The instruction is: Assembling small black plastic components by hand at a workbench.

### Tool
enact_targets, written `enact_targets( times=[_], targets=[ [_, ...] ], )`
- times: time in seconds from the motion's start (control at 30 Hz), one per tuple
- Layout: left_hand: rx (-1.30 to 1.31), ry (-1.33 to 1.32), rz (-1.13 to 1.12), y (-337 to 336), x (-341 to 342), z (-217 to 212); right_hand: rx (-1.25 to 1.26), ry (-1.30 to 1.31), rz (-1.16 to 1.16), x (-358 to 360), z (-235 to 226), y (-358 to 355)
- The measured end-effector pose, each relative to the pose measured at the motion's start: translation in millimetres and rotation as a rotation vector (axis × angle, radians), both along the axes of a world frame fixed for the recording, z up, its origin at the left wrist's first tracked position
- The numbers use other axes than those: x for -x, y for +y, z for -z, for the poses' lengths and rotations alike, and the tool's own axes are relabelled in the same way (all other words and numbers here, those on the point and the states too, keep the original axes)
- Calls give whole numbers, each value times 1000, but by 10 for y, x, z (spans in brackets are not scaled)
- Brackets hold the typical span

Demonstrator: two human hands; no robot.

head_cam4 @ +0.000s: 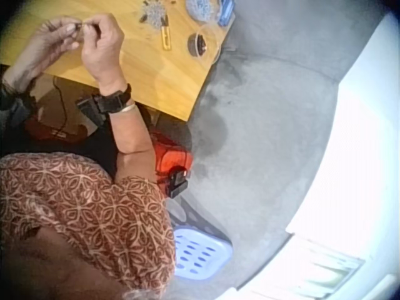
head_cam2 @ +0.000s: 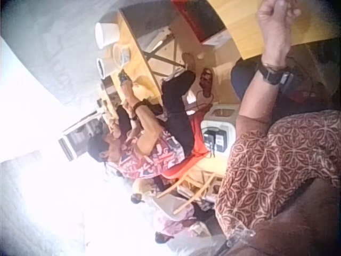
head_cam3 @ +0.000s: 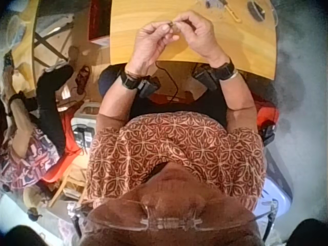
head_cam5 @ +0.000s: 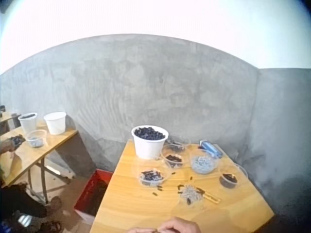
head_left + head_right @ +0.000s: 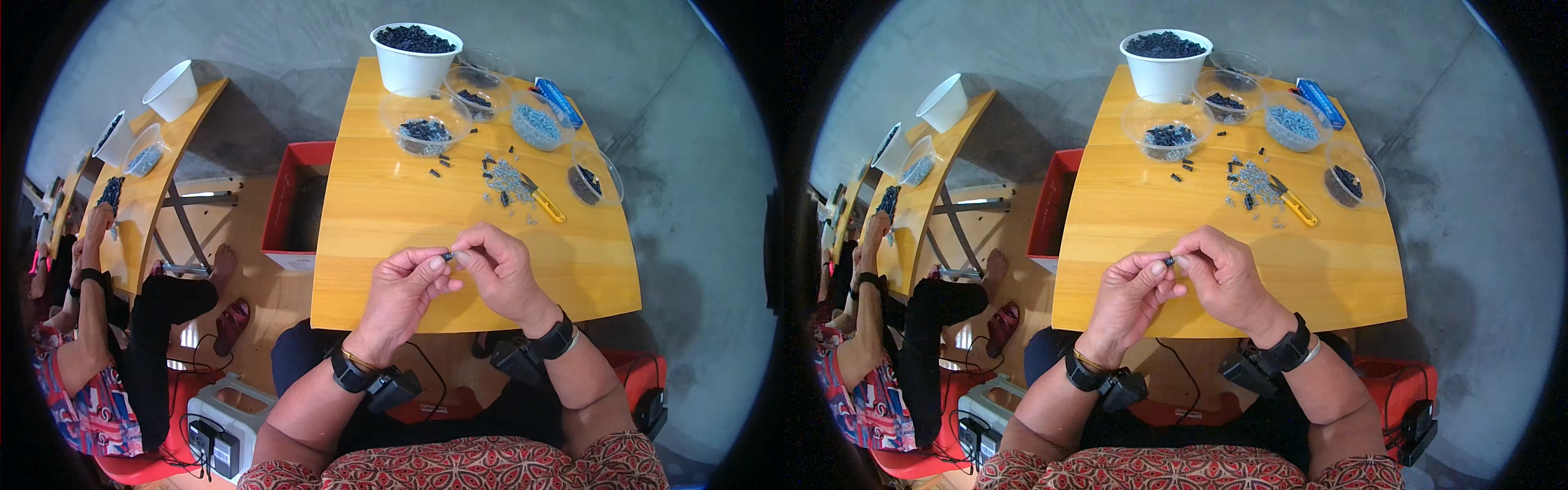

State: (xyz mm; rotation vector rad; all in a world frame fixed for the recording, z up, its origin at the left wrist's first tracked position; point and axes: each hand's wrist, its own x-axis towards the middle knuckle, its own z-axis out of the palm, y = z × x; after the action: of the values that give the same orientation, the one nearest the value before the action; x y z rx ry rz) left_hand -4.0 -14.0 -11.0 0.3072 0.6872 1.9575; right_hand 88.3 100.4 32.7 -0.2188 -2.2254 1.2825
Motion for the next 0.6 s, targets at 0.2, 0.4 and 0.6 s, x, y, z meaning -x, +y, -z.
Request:
enact_targets(
  times=[0.2, 0.4, 0.6],
  targets=[
    [10, -7, -8, 20, -21, -4, -107, -69, 183, -66, 34, 283],
    [55, 32, -2, -15, 12, 16, -422, -188, 264, 22, 286, 448],
    [56, 20, -22, 9, 11, 4, -511, -71, 389, -150, 182, 892]
  ],
)
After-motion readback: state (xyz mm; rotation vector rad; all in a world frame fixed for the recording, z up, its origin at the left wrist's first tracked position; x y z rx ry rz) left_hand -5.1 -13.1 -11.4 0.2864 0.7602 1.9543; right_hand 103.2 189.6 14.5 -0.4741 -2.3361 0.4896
